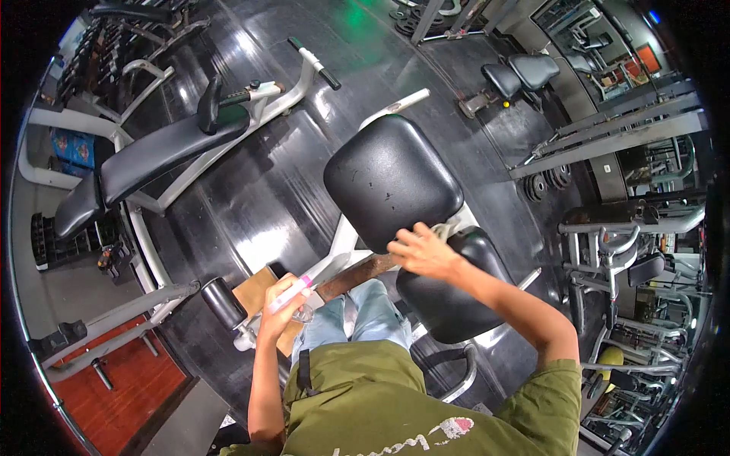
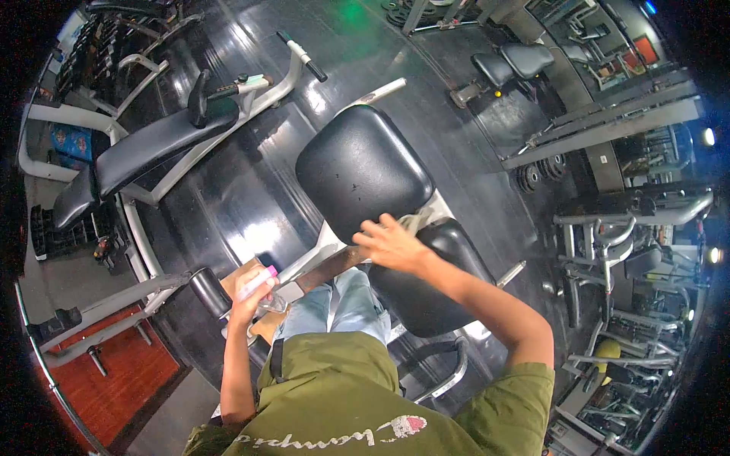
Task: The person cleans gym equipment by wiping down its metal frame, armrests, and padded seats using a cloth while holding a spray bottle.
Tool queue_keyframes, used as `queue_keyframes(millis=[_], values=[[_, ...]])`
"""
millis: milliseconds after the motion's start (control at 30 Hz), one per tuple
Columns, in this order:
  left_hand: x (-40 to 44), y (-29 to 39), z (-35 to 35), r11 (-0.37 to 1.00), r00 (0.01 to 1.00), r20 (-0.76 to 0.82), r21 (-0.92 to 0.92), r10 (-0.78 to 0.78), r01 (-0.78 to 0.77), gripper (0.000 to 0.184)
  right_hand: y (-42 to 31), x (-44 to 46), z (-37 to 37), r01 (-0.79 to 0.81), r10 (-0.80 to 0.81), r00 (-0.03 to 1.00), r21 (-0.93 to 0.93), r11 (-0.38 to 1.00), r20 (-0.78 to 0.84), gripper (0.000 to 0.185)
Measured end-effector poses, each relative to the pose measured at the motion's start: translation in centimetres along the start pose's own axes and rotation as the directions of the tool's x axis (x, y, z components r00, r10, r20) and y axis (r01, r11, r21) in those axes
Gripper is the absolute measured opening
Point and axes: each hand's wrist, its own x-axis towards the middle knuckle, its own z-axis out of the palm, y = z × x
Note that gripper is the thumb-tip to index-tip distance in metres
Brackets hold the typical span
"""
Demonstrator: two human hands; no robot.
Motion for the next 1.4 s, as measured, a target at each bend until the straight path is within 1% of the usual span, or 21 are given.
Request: queue_keyframes(millis=[67,133,200,300,400,533,600,667,733,800,867,900,967,1000,1067,1133,1233,1267,1333,1367,1400], values=[[0.0,0.4,0.1,1.0,0.999,0.024,-0.009,0.027,-0.027,0.019,-1.9,2.7,0.5,0.006,-0.007,0.999,-0.023,1.0,-0.039,0.014],[-0.1,0.5,0.1,0.999,0.999,0.005,-0.007,0.037,-0.037,0.018,-3.1,5.0,1.0,0.002,-0.002,0.997,0.013,1.0,0.073,0.015],[-0.2,0.4,-0.1,0.999,0.999,-0.022,-0.017,0.05,-0.051,0.018,-3.8,7.2,1.4,0.006,-0.005,0.995,-0.011,1.0,0.104,0.014],[-0.8,-0.1,-0.4,0.994,0.992,-0.097,-0.068,0.075,-0.082,0.014,-4.0,10.0,0.9,-0.076,0.084,0.948,-0.04,0.996,0.306,0.012],[-1.0,-1.0,-0.6,0.984,0.98,-0.166,-0.116,0.113,-0.134,0.015,-3.2,12.8,1.7,-0.012,0.045,0.93,-0.094,0.996,0.366,0.01],[-1.0,-2.8,-0.9,0.982,0.959,-0.272,-0.145,0.079,-0.122,0.016,-1.9,16.7,2.0,0.028,0.074,0.815,-0.166,0.986,0.575,0.014],[-1.1,-3.6,-0.9,0.976,0.943,-0.329,-0.186,0.051,-0.118,0.016,-1.0,18.6,3.3,0.101,0.035,0.826,-0.208,0.973,0.562,0.017],[-1.3,-4.2,-0.9,0.976,0.931,-0.359,-0.167,0.07,-0.138,0.017,0.2,21.4,4.3,0.021,0.159,0.819,-0.305,0.952,0.551,0.018],[-1.6,-5.3,-1.0,0.98,0.919,-0.388,-0.144,0.075,-0.14,0.018,1.6,23.9,3.0,0.064,0.184,0.836,-0.426,0.903,0.516,0.017],[-2.2,-6.1,-0.8,0.971,0.908,-0.415,-0.192,0.052,-0.144,0.019,2.6,26.2,3.2,-0.081,0.334,0.838,-0.508,0.857,0.431,0.016],[-2.9,-6.1,-0.9,0.969,0.899,-0.437,-0.212,0.019,-0.124,0.017,4.1,28.0,2.6,-0.075,0.335,0.745,-0.426,0.902,0.578,0.018],[-3.2,-6.2,-0.9,0.968,0.893,-0.451,-0.225,-0.004,-0.109,0.015,3.8,27.5,2.9,-0.067,0.331,0.746,-0.429,0.901,0.578,0.018],[-4.0,-7.1,-0.9,0.946,0.875,-0.483,-0.299,-0.033,-0.129,0.014,2.4,25.2,3.9,0.07,0.187,0.86,-0.472,0.879,0.475,0.019],[-4.4,-7.4,-0.9,0.919,0.859,-0.508,-0.366,-0.064,-0.148,0.014,1.5,23.7,4.0,0.09,0.169,0.843,-0.444,0.891,0.51,0.018],[-5.1,-7.2,-1.1,0.917,0.849,-0.523,-0.371,-0.076,-0.147,0.013,-0.3,20.8,5.1,0.16,0.127,0.797,-0.409,0.898,0.59,0.019],[-5.5,-6.9,-1.3,0.915,0.838,-0.54,-0.373,-0.082,-0.151,0.012,-1.9,19.5,4.4,0.199,0.081,0.667,-0.281,0.939,0.74,0.02],[-5.7,-6.4,-1.4,0.923,0.824,-0.562,-0.351,-0.072,-0.159,0.012,-0.8,20.3,3.4,0.149,0.115,0.71,-0.308,0.94,0.695,0.02],[-5.7,-6.2,-1.5,0.934,0.828,-0.558,-0.326,-0.065,-0.147,0.019,0.7,21.1,2.6,0.097,0.088,0.756,-0.244,0.965,0.649,0.02],[-5.4,-6.1,-1.5,0.947,0.834,-0.549,-0.293,-0.053,-0.133,0.026,3.2,23.1,1.3,0.077,0.081,0.897,-0.335,0.939,0.435,0.021],[-5.4,-6.3,-1.5,0.949,0.841,-0.54,-0.282,-0.037,-0.139,0.025,4.3,24.2,1.1,0.066,0.091,0.898,-0.335,0.94,0.431,0.021],[-5.2,-6.4,-1.7,0.952,0.849,-0.529,-0.269,-0.02,-0.145,0.025,5.4,25.4,1.0,-0.043,0.172,0.908,-0.323,0.945,0.383,0.02]])
